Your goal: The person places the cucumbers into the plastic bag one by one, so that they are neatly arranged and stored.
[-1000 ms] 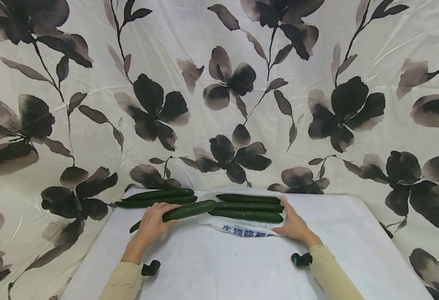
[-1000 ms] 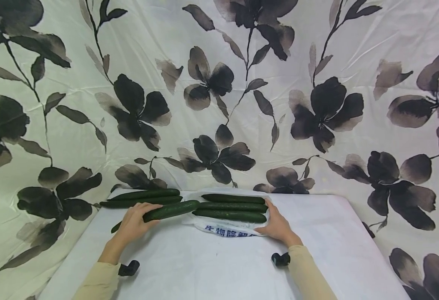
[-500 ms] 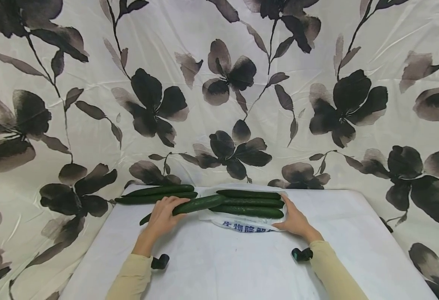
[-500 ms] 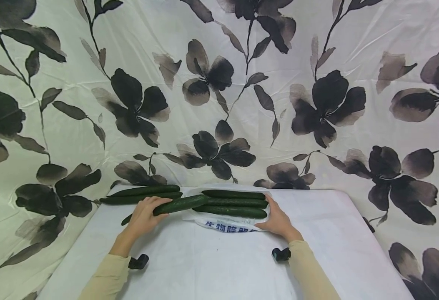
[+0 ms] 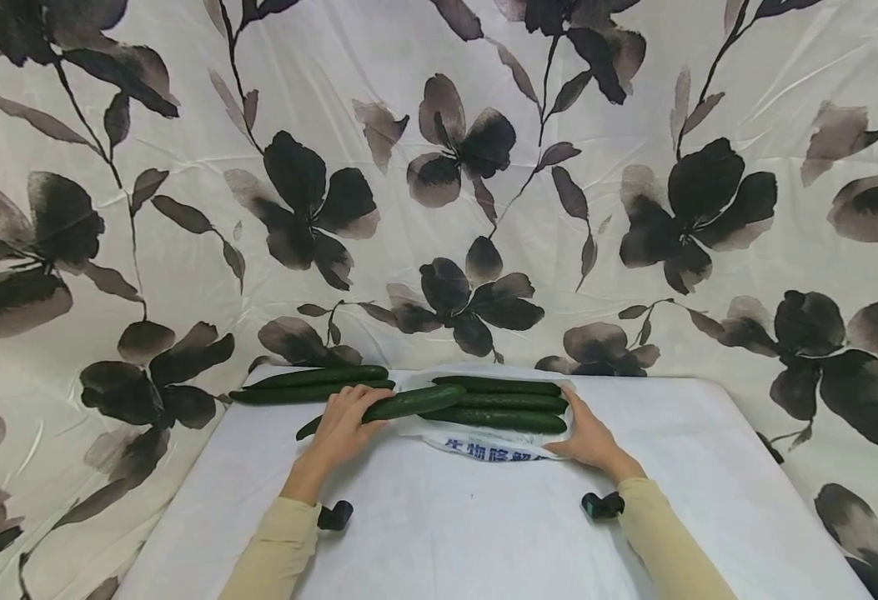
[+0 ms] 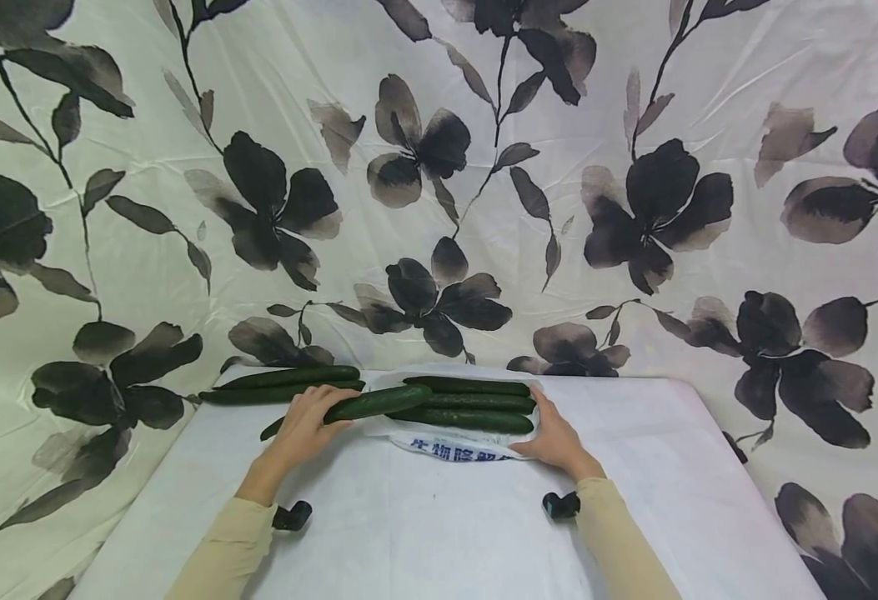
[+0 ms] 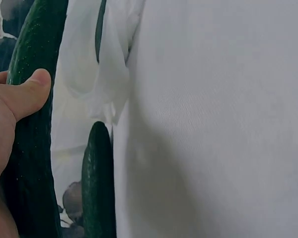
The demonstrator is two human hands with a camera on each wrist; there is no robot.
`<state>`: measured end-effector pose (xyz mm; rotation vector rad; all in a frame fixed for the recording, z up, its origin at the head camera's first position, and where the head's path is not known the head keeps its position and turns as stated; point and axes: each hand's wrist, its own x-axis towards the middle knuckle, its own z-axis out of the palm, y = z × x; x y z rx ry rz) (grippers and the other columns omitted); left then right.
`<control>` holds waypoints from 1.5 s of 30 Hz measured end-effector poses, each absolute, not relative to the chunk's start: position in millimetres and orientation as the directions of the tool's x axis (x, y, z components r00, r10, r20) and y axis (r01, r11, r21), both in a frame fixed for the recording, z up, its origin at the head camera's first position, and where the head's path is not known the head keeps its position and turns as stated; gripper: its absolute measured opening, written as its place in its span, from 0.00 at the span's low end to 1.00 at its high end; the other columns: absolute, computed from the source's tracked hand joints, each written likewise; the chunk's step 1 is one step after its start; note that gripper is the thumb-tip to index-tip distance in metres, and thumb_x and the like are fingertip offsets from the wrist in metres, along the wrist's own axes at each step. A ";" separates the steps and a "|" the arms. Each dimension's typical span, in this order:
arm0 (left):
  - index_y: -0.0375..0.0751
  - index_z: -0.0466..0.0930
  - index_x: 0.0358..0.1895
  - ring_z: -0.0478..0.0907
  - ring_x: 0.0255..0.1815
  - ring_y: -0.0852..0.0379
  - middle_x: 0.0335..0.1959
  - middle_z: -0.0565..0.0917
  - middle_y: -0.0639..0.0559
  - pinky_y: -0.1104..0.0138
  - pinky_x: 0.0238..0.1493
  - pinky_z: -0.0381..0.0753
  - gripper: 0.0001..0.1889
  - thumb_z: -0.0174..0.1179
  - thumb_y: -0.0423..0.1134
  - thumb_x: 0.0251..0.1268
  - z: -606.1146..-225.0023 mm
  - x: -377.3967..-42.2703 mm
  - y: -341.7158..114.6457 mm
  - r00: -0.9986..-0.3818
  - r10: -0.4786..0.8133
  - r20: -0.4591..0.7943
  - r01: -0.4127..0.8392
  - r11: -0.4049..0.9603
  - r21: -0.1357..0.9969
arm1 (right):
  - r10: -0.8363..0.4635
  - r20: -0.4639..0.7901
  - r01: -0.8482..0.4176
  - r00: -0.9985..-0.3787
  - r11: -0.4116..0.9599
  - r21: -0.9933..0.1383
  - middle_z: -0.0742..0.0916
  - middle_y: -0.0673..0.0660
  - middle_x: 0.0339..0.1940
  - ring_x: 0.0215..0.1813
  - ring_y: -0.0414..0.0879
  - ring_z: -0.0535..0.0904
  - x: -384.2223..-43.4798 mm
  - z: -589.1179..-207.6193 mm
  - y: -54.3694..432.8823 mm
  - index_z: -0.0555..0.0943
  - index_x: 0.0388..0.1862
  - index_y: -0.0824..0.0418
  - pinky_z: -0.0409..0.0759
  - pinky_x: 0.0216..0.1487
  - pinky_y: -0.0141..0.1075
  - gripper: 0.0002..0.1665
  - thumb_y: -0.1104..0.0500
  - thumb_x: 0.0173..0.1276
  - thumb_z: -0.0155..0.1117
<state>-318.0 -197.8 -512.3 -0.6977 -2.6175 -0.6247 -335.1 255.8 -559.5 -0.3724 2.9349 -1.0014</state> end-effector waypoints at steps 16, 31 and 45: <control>0.53 0.78 0.62 0.72 0.48 0.49 0.49 0.79 0.52 0.57 0.44 0.66 0.27 0.72 0.40 0.57 -512.3 -321.9 -184.6 -0.815 0.388 0.431 0.543 0.772 0.331 | -0.148 0.110 -0.184 -0.983 0.727 -0.661 0.61 0.76 0.71 0.71 0.71 0.57 -336.0 -550.8 239.8 0.49 0.76 0.71 0.58 0.67 0.60 0.58 0.66 0.52 0.72; 0.51 0.79 0.60 0.71 0.43 0.52 0.46 0.79 0.53 0.59 0.40 0.65 0.26 0.72 0.39 0.56 -506.7 -327.5 -168.5 -0.767 0.411 0.492 0.603 0.723 0.336 | -0.102 0.063 -0.119 -0.993 0.766 -0.632 0.66 0.79 0.61 0.58 0.71 0.69 -339.1 -549.4 238.6 0.59 0.72 0.71 0.71 0.55 0.58 0.46 0.76 0.48 0.49; 0.52 0.79 0.61 0.72 0.45 0.50 0.49 0.80 0.51 0.58 0.39 0.65 0.27 0.73 0.39 0.55 -497.5 -337.5 -145.7 -0.751 0.442 0.490 0.634 0.690 0.350 | -0.095 0.092 -0.132 -0.991 0.750 -0.648 0.64 0.80 0.64 0.67 0.72 0.60 -340.7 -553.0 234.1 0.55 0.70 0.81 0.59 0.67 0.58 0.43 0.79 0.49 0.42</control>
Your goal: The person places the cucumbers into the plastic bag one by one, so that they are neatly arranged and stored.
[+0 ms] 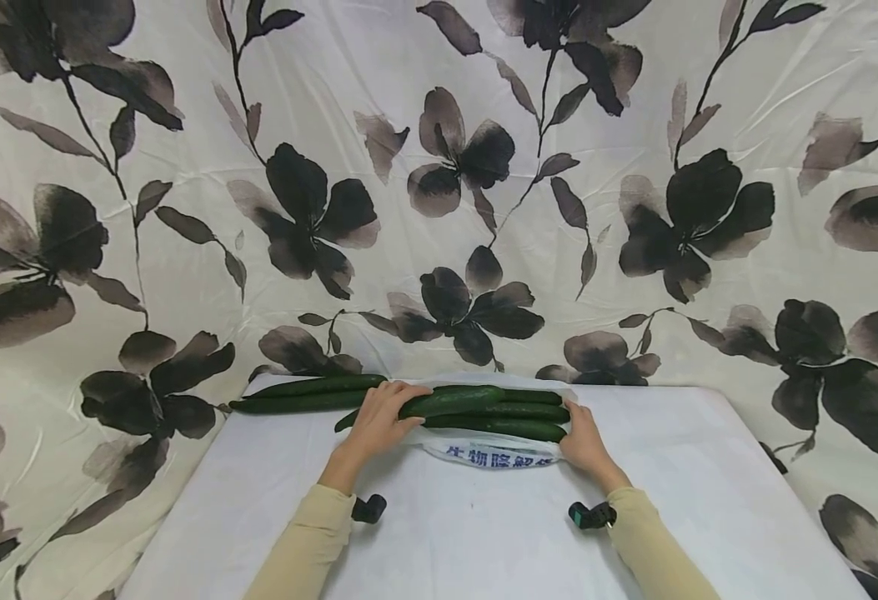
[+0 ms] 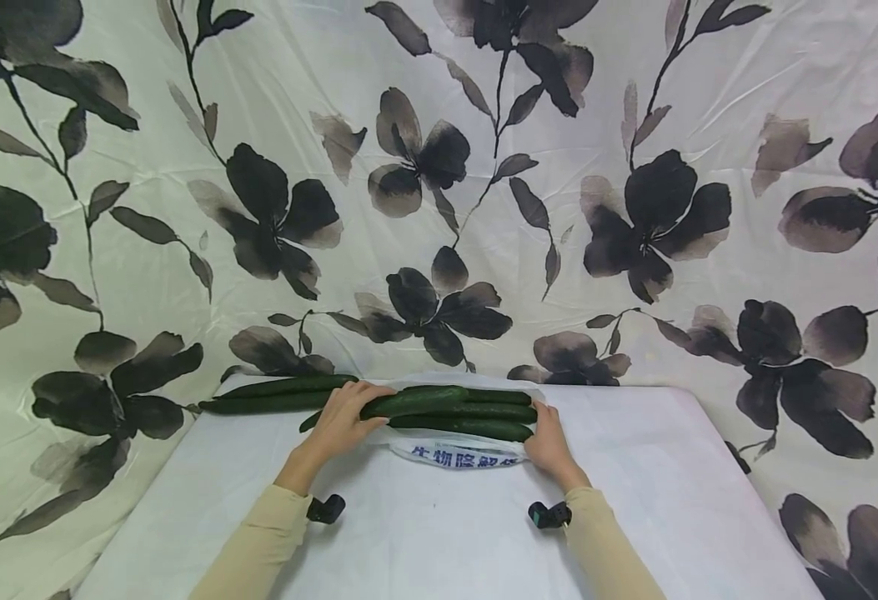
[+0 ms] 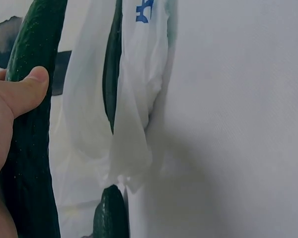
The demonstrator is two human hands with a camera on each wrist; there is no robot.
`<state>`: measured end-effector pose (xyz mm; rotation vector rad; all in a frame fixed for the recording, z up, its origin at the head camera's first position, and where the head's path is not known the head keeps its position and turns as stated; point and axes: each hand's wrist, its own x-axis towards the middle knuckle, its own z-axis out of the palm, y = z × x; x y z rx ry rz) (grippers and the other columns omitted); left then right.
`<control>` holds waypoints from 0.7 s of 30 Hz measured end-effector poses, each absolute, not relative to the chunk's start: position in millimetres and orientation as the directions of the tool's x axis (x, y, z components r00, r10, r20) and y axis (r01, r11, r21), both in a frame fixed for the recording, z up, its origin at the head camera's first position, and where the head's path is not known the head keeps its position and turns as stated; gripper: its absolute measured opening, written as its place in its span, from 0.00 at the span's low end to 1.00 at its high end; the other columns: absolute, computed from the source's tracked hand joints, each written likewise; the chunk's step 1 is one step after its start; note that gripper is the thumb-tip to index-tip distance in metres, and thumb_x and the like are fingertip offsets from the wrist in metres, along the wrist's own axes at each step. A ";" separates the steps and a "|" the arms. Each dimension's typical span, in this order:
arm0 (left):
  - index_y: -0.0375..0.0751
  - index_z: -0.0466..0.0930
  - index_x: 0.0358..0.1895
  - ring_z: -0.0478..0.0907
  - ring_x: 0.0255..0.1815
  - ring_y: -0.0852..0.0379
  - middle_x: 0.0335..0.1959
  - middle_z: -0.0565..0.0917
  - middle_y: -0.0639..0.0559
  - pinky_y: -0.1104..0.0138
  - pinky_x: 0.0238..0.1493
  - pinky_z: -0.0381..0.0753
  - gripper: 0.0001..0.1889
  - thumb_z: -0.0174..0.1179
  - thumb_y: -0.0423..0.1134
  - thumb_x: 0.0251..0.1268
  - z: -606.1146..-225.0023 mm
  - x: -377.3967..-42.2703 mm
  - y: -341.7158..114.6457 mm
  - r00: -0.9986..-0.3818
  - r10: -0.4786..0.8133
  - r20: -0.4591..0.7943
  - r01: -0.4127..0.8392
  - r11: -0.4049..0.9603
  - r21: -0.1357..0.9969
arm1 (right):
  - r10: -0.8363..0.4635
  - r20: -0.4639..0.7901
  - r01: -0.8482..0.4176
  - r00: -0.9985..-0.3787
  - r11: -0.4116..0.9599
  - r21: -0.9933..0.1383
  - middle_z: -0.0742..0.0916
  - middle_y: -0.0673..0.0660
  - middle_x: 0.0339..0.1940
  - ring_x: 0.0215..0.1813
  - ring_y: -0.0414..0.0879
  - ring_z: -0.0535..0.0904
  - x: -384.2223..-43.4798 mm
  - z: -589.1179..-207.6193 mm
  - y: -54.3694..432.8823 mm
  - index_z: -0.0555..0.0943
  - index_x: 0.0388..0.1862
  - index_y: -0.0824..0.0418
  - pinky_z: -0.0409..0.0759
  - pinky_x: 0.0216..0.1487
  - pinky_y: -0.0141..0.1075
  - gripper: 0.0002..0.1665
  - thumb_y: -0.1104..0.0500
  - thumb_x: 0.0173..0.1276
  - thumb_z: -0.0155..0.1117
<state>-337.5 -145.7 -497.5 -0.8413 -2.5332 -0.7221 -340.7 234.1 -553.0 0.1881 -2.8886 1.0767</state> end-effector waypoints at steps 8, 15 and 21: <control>0.55 0.79 0.61 0.73 0.46 0.50 0.48 0.79 0.52 0.59 0.40 0.66 0.27 0.73 0.39 0.55 -499.7 -343.7 -133.2 -0.748 0.442 0.496 0.639 0.683 0.354 | -0.165 0.031 -0.138 -0.986 0.694 -0.707 0.60 0.77 0.69 0.70 0.70 0.56 -344.2 -555.2 250.6 0.52 0.73 0.76 0.54 0.69 0.60 0.46 0.72 0.54 0.54; 0.55 0.78 0.61 0.74 0.47 0.49 0.49 0.79 0.51 0.53 0.46 0.70 0.27 0.73 0.39 0.55 -497.8 -349.9 -119.2 -0.737 0.471 0.484 0.657 0.666 0.353 | -0.222 0.004 -0.159 -0.975 0.681 -0.715 0.58 0.76 0.71 0.72 0.70 0.54 -345.0 -551.7 254.6 0.49 0.75 0.74 0.54 0.68 0.61 0.54 0.63 0.57 0.68; 0.56 0.78 0.61 0.73 0.48 0.50 0.49 0.79 0.52 0.53 0.47 0.70 0.26 0.71 0.41 0.57 -499.2 -352.8 -107.4 -0.748 0.487 0.451 0.649 0.679 0.344 | -0.216 0.007 -0.157 -0.976 0.688 -0.709 0.59 0.75 0.71 0.72 0.69 0.55 -343.4 -552.4 252.4 0.49 0.75 0.73 0.54 0.69 0.60 0.57 0.61 0.56 0.73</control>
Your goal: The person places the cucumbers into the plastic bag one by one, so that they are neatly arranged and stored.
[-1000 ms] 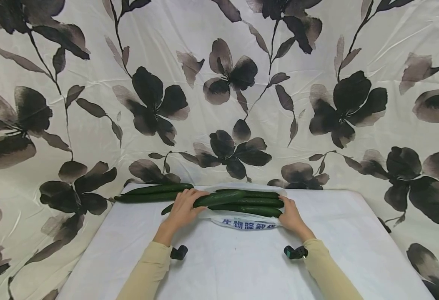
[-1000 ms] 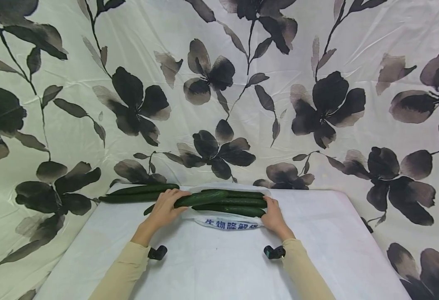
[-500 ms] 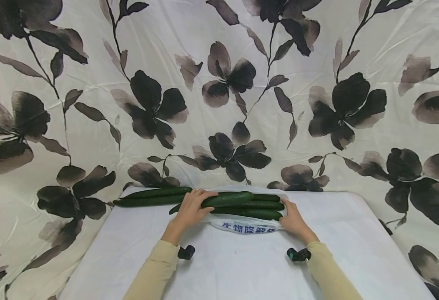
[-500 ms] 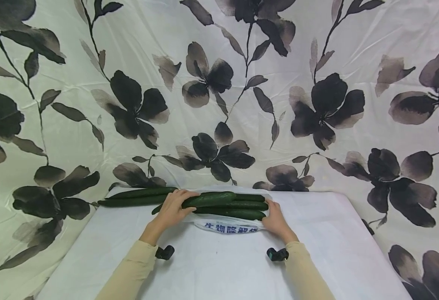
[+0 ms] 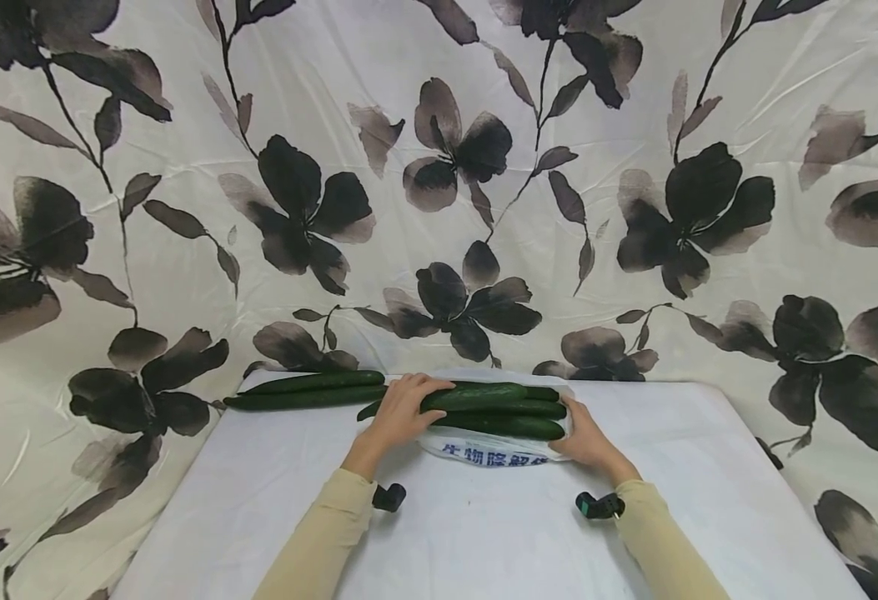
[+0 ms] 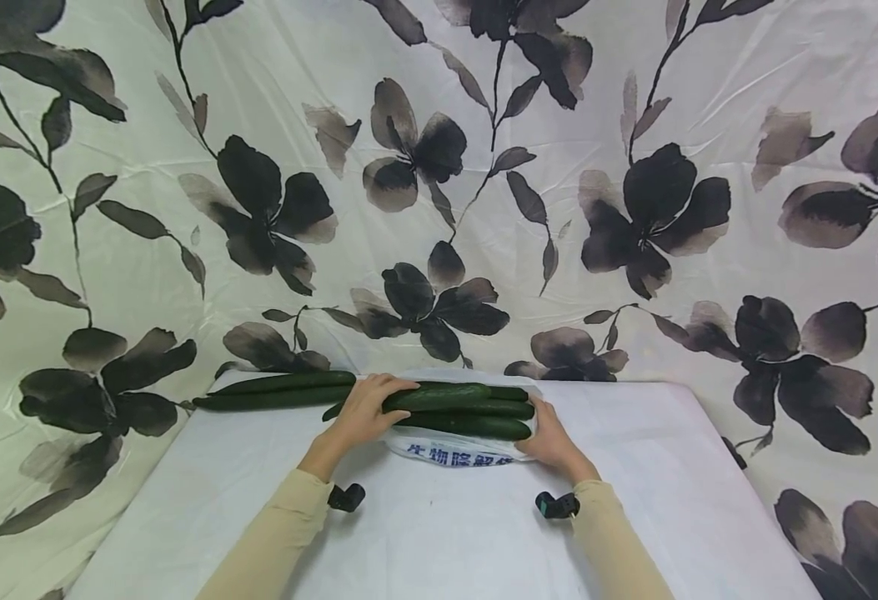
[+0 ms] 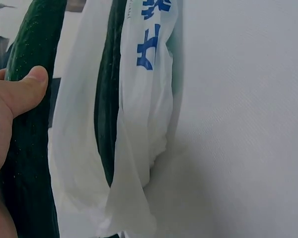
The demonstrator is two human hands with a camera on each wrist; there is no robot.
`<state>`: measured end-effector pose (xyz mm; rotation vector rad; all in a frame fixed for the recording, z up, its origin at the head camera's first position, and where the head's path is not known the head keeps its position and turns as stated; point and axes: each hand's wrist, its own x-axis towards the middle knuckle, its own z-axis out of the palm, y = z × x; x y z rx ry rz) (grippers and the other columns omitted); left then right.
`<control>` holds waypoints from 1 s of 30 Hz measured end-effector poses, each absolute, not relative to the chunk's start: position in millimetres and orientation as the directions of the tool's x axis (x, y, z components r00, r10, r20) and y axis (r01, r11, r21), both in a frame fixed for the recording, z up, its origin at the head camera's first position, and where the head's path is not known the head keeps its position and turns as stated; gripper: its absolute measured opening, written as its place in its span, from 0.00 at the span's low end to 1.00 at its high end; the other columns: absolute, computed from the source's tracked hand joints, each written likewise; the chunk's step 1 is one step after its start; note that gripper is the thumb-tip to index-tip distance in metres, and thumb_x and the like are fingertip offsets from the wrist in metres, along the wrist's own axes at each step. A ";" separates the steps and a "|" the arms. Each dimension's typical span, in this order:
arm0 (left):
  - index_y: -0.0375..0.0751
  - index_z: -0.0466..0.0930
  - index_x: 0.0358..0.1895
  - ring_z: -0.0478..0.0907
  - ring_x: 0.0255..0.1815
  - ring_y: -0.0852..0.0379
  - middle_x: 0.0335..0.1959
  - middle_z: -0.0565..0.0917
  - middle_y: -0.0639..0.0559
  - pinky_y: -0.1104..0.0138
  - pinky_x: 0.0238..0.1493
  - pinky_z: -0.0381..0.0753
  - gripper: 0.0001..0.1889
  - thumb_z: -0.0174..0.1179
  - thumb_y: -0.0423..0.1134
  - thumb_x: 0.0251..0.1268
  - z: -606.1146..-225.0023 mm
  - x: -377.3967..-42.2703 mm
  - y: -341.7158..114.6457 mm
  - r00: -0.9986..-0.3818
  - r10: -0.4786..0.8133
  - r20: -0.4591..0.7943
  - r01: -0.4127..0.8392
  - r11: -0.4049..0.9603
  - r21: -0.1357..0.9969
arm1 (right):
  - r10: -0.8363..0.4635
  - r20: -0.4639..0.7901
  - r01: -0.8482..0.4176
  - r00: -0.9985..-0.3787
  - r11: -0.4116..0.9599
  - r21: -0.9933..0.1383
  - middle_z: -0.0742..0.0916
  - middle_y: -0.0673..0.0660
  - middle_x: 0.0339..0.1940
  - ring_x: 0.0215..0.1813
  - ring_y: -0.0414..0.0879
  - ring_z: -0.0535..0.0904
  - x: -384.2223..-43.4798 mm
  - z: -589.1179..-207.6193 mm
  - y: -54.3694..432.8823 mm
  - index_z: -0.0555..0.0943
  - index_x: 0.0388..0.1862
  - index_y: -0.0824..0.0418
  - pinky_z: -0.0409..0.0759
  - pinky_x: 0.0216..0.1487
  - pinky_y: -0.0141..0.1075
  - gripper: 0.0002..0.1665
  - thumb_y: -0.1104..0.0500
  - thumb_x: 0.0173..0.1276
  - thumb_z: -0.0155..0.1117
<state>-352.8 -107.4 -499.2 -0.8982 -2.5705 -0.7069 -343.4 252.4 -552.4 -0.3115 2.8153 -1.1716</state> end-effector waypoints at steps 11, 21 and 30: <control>0.57 0.77 0.62 0.73 0.48 0.49 0.47 0.79 0.52 0.55 0.46 0.70 0.26 0.71 0.43 0.58 -491.3 -360.3 -93.4 -0.736 0.520 0.433 0.664 0.677 0.317 | -0.196 0.015 -0.147 -0.980 0.682 -0.716 0.59 0.75 0.71 0.71 0.70 0.55 -345.3 -546.8 252.5 0.49 0.75 0.71 0.56 0.68 0.61 0.58 0.62 0.54 0.74; 0.58 0.77 0.62 0.72 0.47 0.52 0.48 0.79 0.55 0.56 0.47 0.70 0.26 0.70 0.44 0.59 -495.6 -361.0 -82.9 -0.746 0.527 0.408 0.658 0.681 0.322 | -0.204 0.027 -0.161 -0.979 0.677 -0.718 0.60 0.77 0.70 0.71 0.71 0.56 -343.5 -550.2 251.2 0.46 0.77 0.67 0.57 0.67 0.62 0.63 0.63 0.49 0.75; 0.57 0.77 0.62 0.73 0.48 0.51 0.49 0.79 0.53 0.54 0.48 0.70 0.25 0.69 0.44 0.60 -494.7 -365.1 -73.5 -0.736 0.550 0.394 0.670 0.673 0.314 | -0.207 0.026 -0.163 -0.978 0.676 -0.719 0.59 0.78 0.70 0.71 0.72 0.55 -342.0 -548.4 249.8 0.45 0.76 0.69 0.55 0.67 0.62 0.63 0.64 0.49 0.75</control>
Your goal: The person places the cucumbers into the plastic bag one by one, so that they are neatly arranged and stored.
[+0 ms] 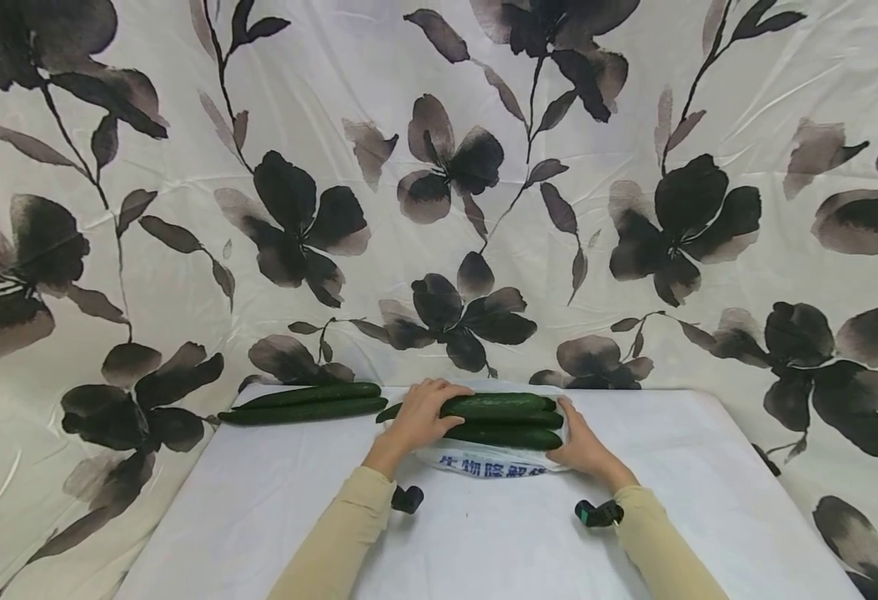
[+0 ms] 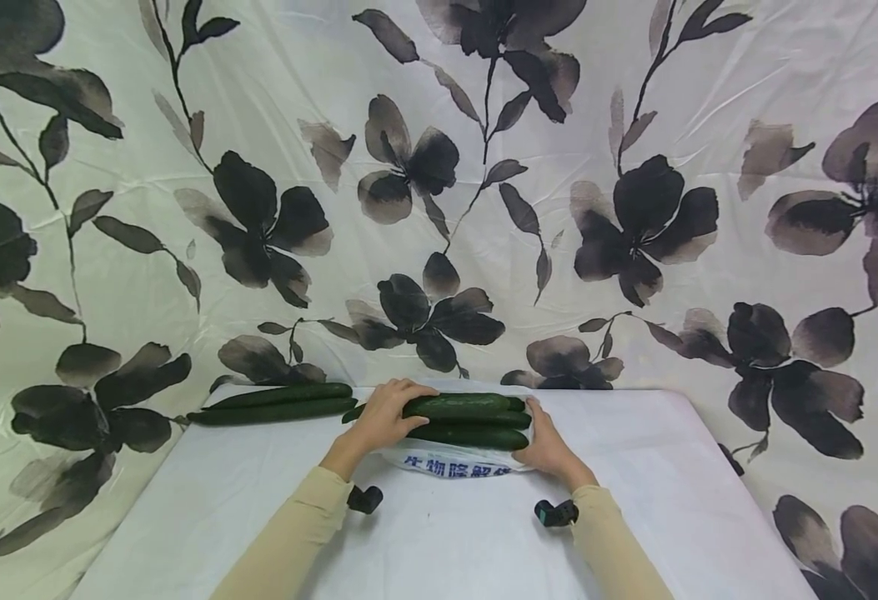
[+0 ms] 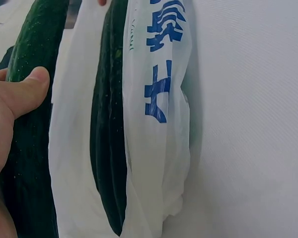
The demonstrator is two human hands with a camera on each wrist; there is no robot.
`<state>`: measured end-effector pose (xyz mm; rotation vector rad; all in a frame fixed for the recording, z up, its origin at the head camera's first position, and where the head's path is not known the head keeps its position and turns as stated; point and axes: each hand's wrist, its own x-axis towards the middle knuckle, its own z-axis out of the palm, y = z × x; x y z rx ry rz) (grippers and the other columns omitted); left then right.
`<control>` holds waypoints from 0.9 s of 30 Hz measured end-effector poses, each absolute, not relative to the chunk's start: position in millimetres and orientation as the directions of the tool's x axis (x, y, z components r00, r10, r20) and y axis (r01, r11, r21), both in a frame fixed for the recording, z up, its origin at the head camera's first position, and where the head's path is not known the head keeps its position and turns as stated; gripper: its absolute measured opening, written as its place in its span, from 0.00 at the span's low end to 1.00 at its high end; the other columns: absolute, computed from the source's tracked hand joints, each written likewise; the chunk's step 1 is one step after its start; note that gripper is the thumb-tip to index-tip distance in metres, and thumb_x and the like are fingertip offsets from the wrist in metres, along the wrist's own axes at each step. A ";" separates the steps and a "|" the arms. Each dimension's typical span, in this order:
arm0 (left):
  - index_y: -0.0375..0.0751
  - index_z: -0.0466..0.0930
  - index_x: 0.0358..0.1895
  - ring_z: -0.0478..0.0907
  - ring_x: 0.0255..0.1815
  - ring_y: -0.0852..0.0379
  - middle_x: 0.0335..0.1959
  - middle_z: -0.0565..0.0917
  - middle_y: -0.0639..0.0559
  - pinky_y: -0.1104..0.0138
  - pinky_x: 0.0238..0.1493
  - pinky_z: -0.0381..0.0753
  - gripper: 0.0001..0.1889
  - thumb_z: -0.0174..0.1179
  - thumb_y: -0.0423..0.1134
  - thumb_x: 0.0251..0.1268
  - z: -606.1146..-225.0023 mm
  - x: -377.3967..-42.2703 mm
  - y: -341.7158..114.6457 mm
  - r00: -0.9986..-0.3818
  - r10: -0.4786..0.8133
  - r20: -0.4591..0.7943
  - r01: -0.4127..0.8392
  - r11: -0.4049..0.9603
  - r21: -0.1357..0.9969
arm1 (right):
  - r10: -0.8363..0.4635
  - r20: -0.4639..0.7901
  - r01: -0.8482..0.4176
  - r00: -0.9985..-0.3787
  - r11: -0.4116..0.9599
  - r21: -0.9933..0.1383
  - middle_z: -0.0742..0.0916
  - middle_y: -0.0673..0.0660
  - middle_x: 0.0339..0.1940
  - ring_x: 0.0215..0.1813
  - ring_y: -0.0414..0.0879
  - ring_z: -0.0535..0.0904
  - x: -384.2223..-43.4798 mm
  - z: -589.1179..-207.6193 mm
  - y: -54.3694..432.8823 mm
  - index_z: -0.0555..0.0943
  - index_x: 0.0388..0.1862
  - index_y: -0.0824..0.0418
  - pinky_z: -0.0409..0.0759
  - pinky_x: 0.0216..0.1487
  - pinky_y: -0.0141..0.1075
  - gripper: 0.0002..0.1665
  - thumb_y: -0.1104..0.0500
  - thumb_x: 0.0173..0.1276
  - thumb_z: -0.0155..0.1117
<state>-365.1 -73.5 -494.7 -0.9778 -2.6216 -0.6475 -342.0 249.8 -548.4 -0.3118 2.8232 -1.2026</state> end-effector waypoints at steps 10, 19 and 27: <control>0.59 0.75 0.63 0.73 0.53 0.50 0.53 0.79 0.54 0.54 0.52 0.70 0.25 0.67 0.46 0.62 -495.5 -373.7 -63.1 -0.744 0.572 0.344 0.665 0.685 0.299 | -0.203 0.003 -0.143 -0.979 0.677 -0.722 0.57 0.77 0.72 0.72 0.71 0.52 -340.9 -547.3 248.5 0.45 0.76 0.70 0.53 0.68 0.61 0.62 0.64 0.51 0.75; 0.60 0.75 0.63 0.73 0.55 0.50 0.56 0.79 0.54 0.53 0.53 0.70 0.24 0.66 0.48 0.63 -498.2 -383.4 -55.6 -0.742 0.599 0.301 0.668 0.694 0.266 | -0.201 0.007 -0.144 -0.980 0.680 -0.719 0.58 0.77 0.71 0.72 0.71 0.54 -341.1 -547.6 249.1 0.45 0.76 0.70 0.54 0.68 0.62 0.60 0.64 0.53 0.72; 0.58 0.75 0.64 0.73 0.58 0.48 0.59 0.78 0.54 0.50 0.57 0.69 0.24 0.65 0.47 0.64 -497.7 -387.8 -49.7 -0.753 0.619 0.226 0.658 0.698 0.282 | -0.213 0.025 -0.166 -0.977 0.676 -0.718 0.58 0.77 0.71 0.71 0.71 0.54 -339.6 -550.9 248.8 0.45 0.76 0.71 0.55 0.68 0.61 0.59 0.64 0.54 0.72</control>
